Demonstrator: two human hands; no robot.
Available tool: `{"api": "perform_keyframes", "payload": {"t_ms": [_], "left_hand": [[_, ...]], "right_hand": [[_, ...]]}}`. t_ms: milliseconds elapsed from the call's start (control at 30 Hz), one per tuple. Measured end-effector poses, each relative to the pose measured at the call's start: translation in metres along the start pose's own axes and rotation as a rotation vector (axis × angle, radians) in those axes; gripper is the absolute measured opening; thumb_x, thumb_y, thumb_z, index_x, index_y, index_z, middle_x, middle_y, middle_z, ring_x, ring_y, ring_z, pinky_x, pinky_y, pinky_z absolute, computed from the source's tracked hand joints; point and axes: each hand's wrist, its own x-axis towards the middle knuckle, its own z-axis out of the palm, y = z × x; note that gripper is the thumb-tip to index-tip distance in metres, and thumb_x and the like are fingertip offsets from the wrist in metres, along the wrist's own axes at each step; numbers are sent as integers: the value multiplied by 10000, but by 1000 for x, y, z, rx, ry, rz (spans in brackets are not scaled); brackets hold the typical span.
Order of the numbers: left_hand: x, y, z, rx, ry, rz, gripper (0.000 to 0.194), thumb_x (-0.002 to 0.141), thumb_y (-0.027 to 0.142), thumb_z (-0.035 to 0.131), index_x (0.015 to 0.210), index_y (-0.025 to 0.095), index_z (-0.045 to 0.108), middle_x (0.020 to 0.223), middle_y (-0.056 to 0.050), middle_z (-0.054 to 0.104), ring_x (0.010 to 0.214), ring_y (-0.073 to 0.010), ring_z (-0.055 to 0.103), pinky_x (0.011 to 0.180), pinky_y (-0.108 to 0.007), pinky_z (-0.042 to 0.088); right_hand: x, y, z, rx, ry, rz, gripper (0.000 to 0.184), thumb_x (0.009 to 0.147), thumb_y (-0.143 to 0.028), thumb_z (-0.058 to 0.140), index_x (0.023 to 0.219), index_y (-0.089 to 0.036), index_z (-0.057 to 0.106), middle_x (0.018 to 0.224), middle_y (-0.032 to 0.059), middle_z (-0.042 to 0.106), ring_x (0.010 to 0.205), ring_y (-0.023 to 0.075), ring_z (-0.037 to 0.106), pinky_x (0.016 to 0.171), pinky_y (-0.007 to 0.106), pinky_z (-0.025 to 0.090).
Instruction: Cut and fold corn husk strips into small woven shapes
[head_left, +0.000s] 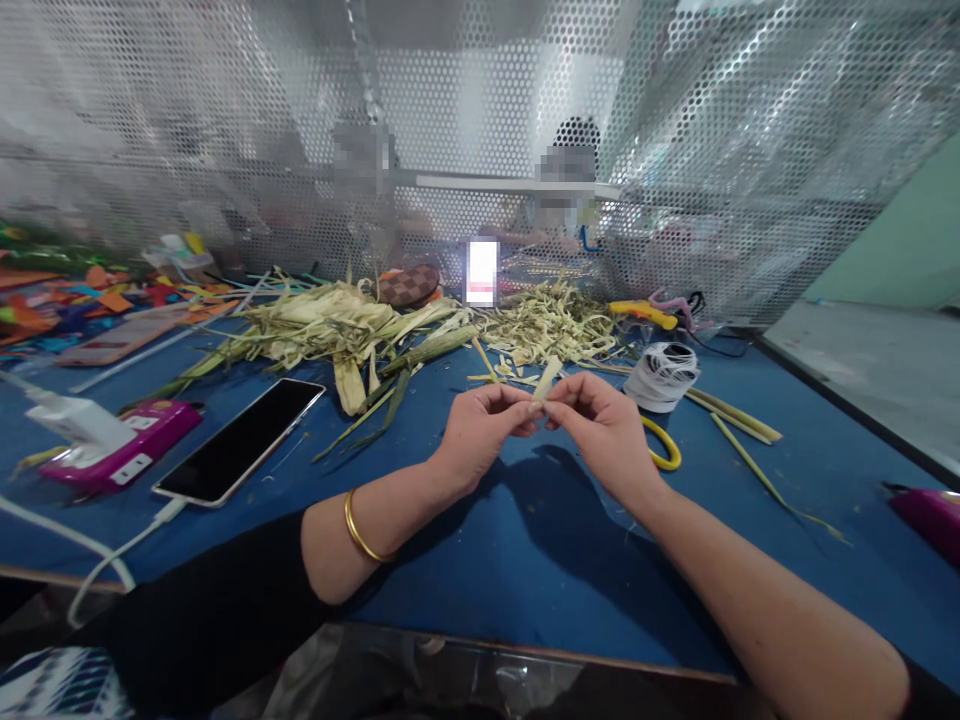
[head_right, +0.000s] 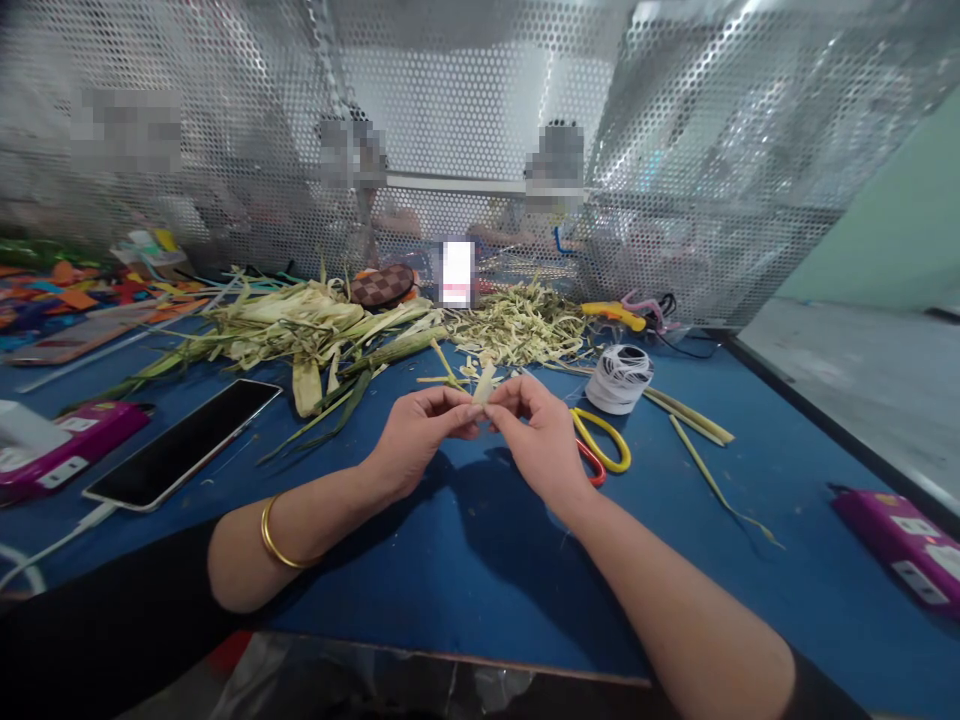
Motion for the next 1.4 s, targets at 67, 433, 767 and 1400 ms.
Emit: {"api": "perform_keyframes", "payload": {"t_ms": [67,433,767,1400], "left_hand": [[0,0,0,-13,6,-20,176,650,280,755,693,132,671,669,-20,672,590,-99,591,657,-258,512],[-1,2,-1,-116,-13,-143,129,656,246,705,654,136,638,617,-1,619,585,-92,565,602,-228,487],[-2,3,1,49,13,26,137,689,268,712,682,137,673,612,-8,641,582,-98,573,641,-241,494],[-1,2,0,-21,-24,-44,178,667,314,738,685,142,695,680,-32,686,602,-105,592,675,-261,509]], "right_hand": [[0,0,0,-11,-13,-33,67,785,-249,605,744,-207,573,664,-13,592,619,144,570,614,295,460],[0,1,-2,-279,-58,-212,99,837,-233,567,748,-222,609,726,2,647,684,161,569,671,291,436],[0,0,-1,-128,-27,-77,108,796,-253,596,699,-208,579,658,-6,602,640,151,544,632,292,433],[2,-1,-2,-24,-39,-67,90,796,-262,600,729,-206,580,668,-10,585,633,147,555,619,296,458]]}}
